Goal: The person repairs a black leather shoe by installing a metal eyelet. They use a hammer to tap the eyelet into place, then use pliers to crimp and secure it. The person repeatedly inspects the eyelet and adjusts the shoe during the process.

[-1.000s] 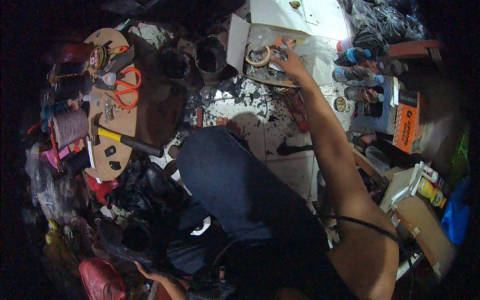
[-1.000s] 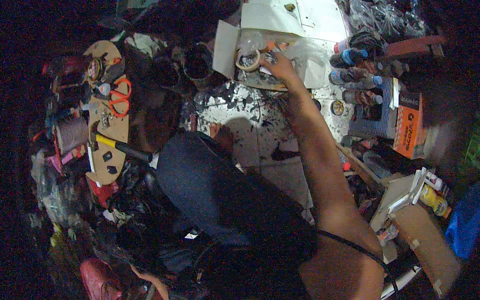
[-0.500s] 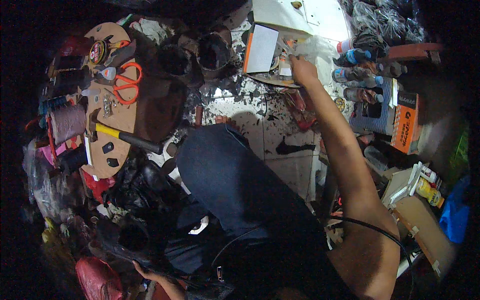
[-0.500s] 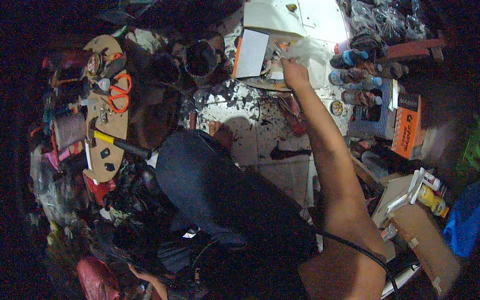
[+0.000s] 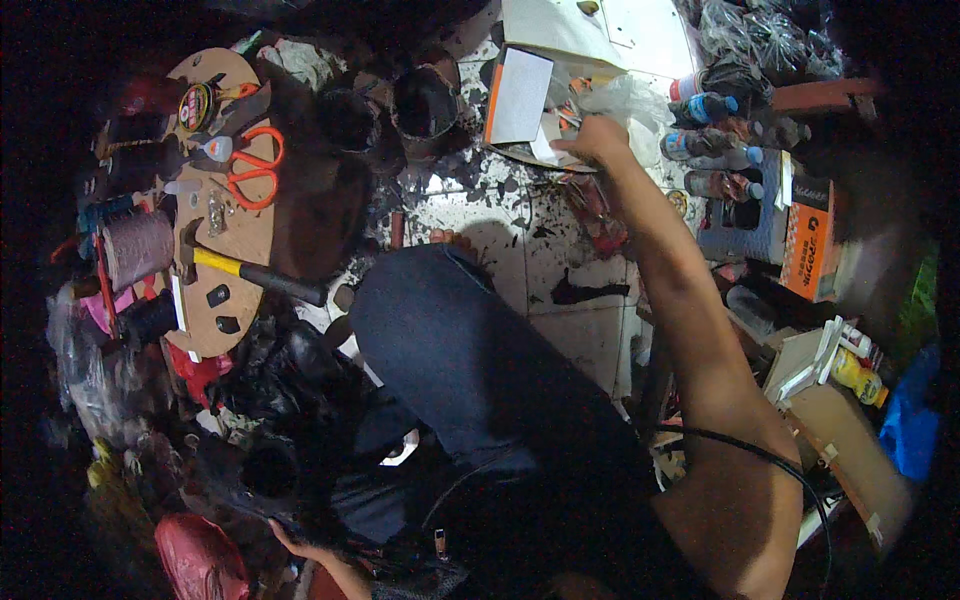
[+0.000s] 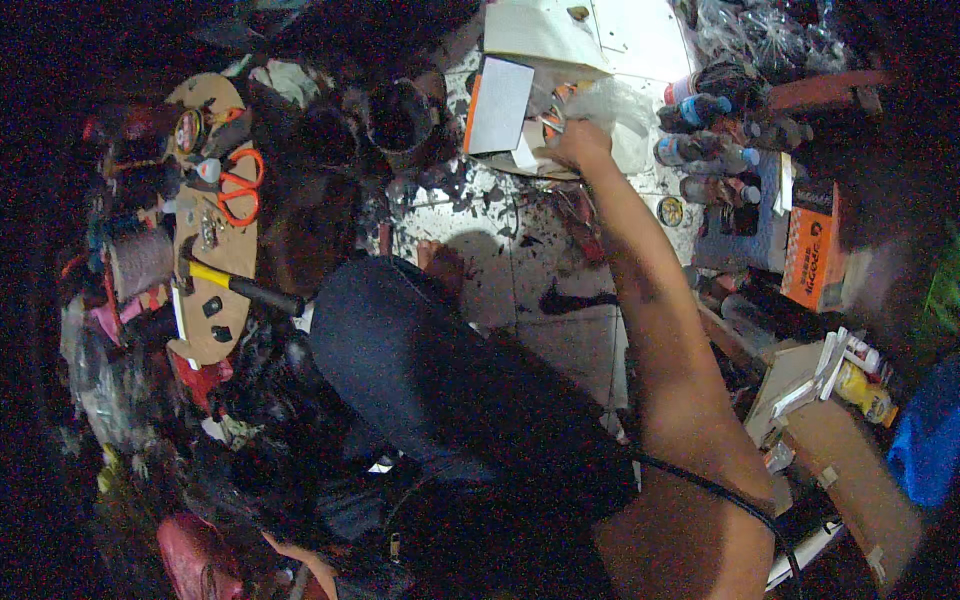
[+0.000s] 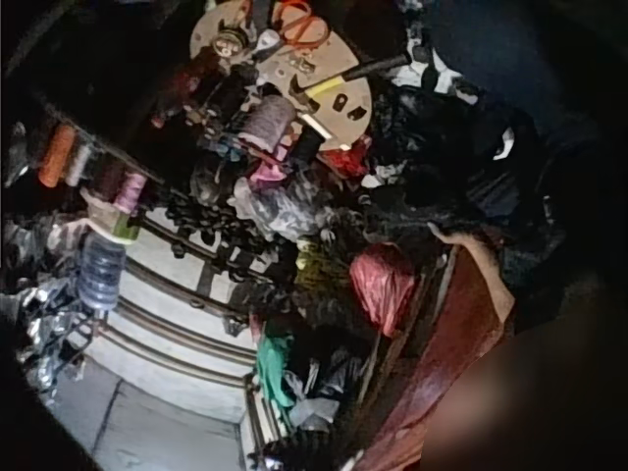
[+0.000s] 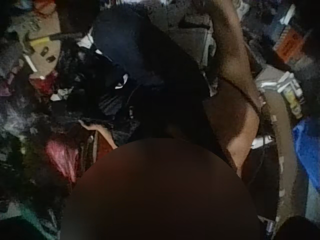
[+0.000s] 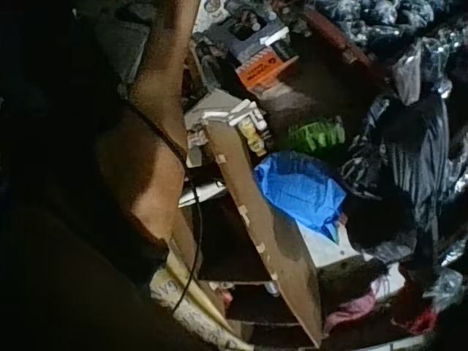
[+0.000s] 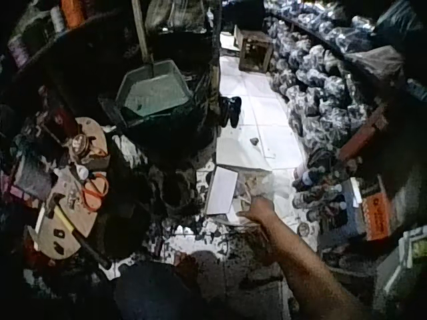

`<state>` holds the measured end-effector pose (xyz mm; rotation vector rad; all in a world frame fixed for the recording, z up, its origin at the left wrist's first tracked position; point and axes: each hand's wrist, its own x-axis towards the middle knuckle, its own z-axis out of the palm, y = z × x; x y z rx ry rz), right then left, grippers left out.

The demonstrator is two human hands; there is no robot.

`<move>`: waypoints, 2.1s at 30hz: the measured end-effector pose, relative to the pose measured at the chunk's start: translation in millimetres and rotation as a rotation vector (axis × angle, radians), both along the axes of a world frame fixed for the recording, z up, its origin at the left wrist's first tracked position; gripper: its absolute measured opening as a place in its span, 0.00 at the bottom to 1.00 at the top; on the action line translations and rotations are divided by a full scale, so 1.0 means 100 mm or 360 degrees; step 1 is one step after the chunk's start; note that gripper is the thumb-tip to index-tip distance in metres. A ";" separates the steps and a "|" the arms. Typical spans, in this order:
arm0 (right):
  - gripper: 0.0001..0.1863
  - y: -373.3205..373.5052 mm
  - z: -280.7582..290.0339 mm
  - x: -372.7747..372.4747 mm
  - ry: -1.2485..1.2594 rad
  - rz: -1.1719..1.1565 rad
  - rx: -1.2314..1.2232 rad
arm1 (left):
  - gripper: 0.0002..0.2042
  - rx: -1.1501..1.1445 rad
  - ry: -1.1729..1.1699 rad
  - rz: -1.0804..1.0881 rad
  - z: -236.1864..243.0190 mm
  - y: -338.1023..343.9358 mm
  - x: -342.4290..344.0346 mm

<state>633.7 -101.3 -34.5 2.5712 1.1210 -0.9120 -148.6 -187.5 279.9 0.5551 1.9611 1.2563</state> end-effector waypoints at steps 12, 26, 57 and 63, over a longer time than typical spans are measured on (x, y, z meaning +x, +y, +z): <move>0.24 -0.19 -0.11 0.05 -0.0161 -0.0263 0.0075 | 0.32 -0.0013 0.0294 -0.0080 -0.04 -0.06 -0.13; 0.20 0.07 -0.29 0.42 -0.0069 -0.0444 0.0208 | 0.29 0.0109 0.0353 0.0062 -0.07 -0.06 -0.15; 0.56 -0.12 0.48 0.18 -0.0452 0.0080 0.0035 | 0.26 0.0188 0.0659 -0.0485 -0.17 -0.16 -0.43; 0.47 0.10 0.05 -0.05 -0.0037 0.0111 -0.0226 | 0.25 0.0161 0.0270 -0.0066 -0.15 -0.14 -0.46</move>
